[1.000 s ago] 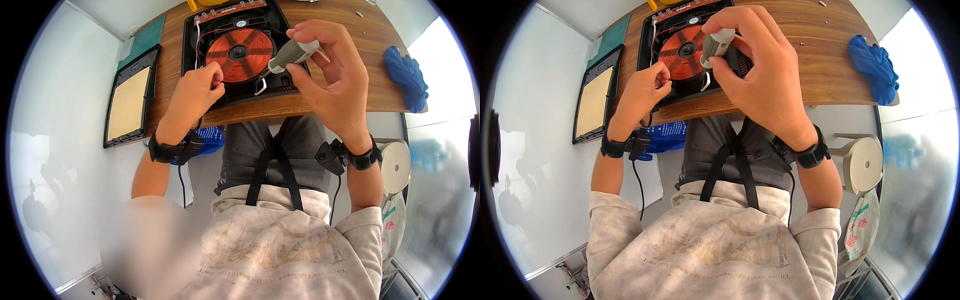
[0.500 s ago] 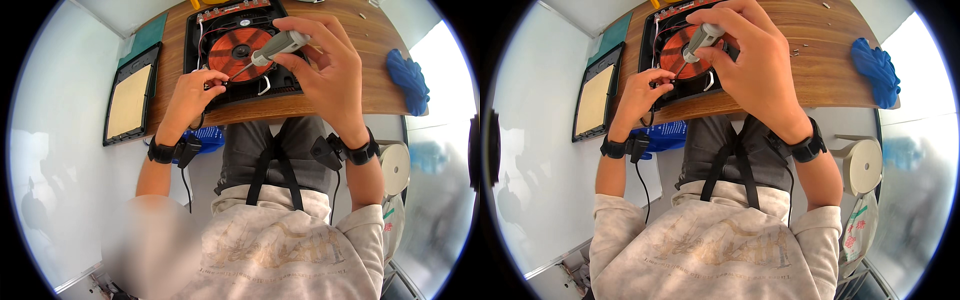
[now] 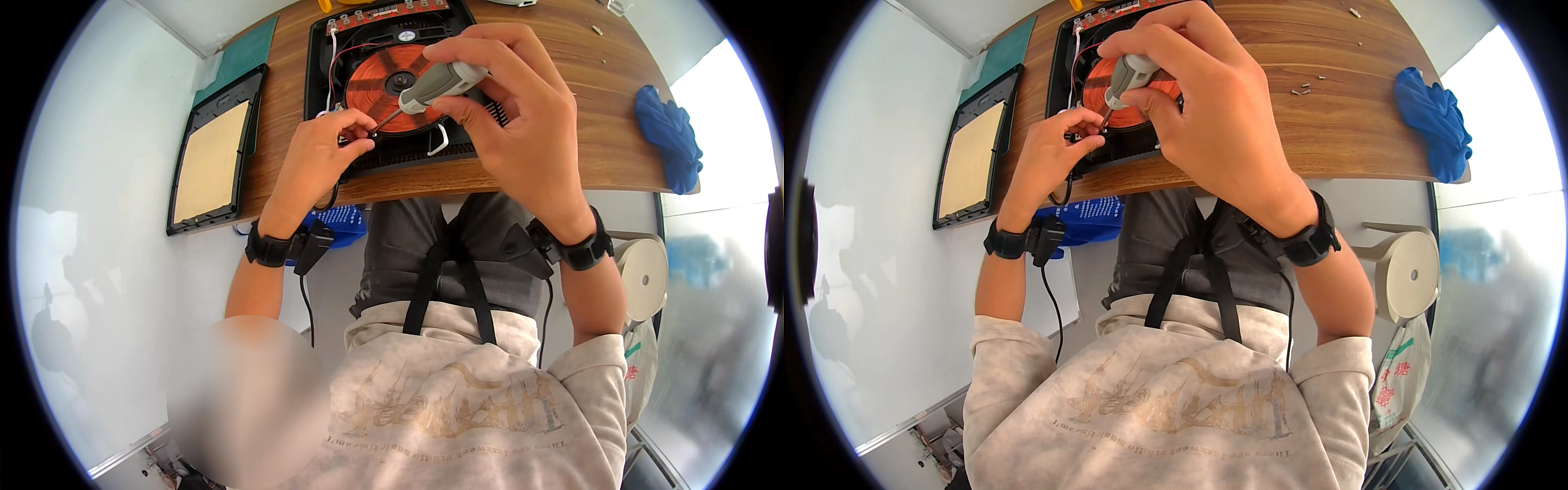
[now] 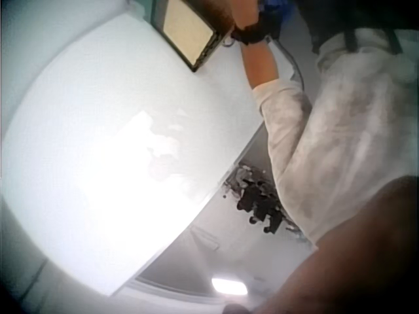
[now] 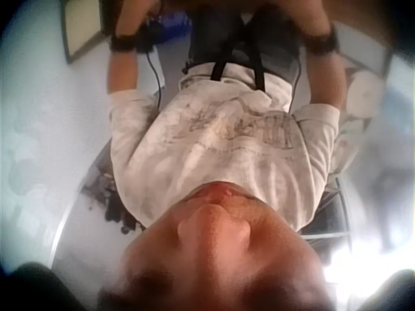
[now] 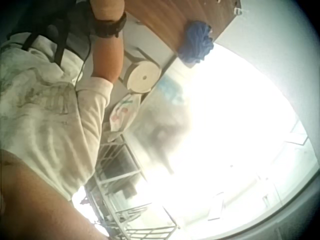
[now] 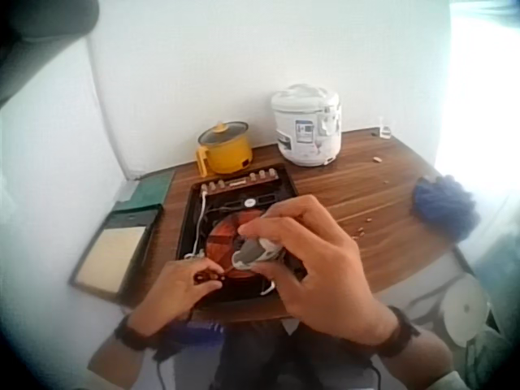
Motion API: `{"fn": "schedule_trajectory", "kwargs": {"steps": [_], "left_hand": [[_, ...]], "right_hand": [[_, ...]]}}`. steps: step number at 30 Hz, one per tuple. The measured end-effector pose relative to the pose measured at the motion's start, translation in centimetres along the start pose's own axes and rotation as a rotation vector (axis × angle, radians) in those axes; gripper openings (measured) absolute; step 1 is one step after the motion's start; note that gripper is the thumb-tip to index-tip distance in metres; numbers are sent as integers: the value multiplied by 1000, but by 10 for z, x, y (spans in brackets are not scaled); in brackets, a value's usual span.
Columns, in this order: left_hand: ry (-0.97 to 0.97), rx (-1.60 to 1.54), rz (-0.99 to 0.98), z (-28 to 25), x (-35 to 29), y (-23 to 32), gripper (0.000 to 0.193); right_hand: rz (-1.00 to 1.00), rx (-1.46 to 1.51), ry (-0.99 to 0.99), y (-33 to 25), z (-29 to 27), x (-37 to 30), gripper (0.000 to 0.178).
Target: The person uses a screwdriver to remove screws from the underside of a black portable induction cooktop. They flip the unit over, lift off the top cover, and then use the screwdriver to loosen screws securing the internal fan assembly.
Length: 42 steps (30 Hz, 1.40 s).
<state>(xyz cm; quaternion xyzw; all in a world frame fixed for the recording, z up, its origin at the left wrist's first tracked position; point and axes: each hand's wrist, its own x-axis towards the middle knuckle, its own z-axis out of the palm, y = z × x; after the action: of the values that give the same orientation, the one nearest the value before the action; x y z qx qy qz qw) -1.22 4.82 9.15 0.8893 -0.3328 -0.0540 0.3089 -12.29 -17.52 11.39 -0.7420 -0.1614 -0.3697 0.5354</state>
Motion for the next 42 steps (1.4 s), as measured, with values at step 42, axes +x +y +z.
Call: {"fn": "schedule_trajectory", "kwargs": {"steps": [42], "left_hand": [[30, 49, 76, 0, -4, -4, 17]], "right_hand": [[-96, -83, -133, -4, 17, 38, 43]]}}
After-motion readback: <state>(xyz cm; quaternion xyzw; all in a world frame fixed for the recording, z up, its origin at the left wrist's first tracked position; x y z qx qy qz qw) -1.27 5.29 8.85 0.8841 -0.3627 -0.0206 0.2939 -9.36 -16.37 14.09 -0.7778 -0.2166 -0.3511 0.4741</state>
